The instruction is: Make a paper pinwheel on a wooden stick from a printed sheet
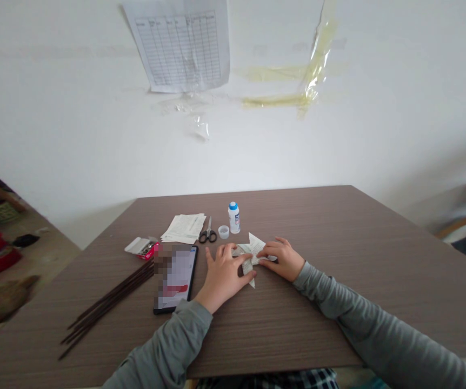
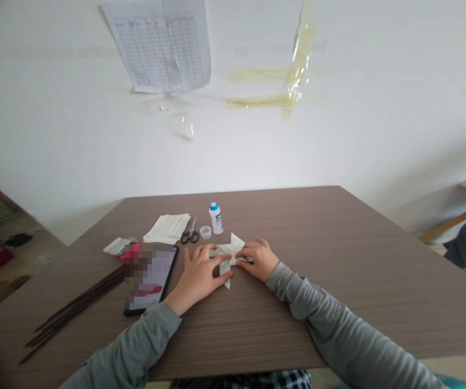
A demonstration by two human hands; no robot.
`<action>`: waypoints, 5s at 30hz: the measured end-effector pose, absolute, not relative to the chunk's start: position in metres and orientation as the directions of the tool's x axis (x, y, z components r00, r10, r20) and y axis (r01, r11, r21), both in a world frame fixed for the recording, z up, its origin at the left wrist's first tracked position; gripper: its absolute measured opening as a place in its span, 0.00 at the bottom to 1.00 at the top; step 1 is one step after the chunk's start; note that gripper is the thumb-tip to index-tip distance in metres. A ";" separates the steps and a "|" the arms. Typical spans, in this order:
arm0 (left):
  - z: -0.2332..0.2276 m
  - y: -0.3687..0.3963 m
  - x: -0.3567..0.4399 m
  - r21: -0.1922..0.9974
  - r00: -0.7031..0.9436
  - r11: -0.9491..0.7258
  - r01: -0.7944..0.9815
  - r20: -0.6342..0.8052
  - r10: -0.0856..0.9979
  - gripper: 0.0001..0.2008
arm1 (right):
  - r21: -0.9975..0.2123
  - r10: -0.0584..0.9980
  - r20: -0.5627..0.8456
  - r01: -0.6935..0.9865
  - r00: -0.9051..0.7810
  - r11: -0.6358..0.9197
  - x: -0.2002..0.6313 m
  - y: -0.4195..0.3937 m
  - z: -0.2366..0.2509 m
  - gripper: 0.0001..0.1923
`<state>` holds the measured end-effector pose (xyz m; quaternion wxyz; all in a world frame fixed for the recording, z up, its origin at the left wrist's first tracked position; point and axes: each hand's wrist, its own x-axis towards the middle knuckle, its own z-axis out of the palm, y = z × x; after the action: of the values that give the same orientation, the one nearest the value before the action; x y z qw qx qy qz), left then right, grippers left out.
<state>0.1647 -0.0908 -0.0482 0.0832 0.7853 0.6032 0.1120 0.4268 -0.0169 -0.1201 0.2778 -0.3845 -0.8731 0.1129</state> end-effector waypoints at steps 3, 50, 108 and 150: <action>-0.050 -0.090 0.165 0.280 0.241 -0.252 0.926 0.076 0.968 0.23 | -0.430 0.745 0.399 0.608 -0.535 0.667 0.428 -0.016 -0.122 0.13; -0.064 -0.083 0.143 0.332 0.227 -0.288 0.898 0.212 0.951 0.25 | -0.261 0.652 0.318 0.597 -0.689 0.758 0.441 -0.013 -0.115 0.11; -0.050 -0.087 0.163 0.310 0.269 -0.277 0.910 0.069 0.961 0.20 | -0.228 0.767 0.458 0.774 -0.450 0.591 0.413 -0.020 -0.135 0.13; -0.053 -0.074 0.117 0.365 0.361 -0.344 0.865 0.023 0.932 0.28 | -0.300 0.710 0.474 0.663 -0.520 0.686 0.425 -0.014 -0.136 0.16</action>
<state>0.1173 -0.0743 -0.0527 0.1468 0.8116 0.5537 0.1145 0.4246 -0.0136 -0.1355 0.2907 -0.3943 -0.8709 0.0405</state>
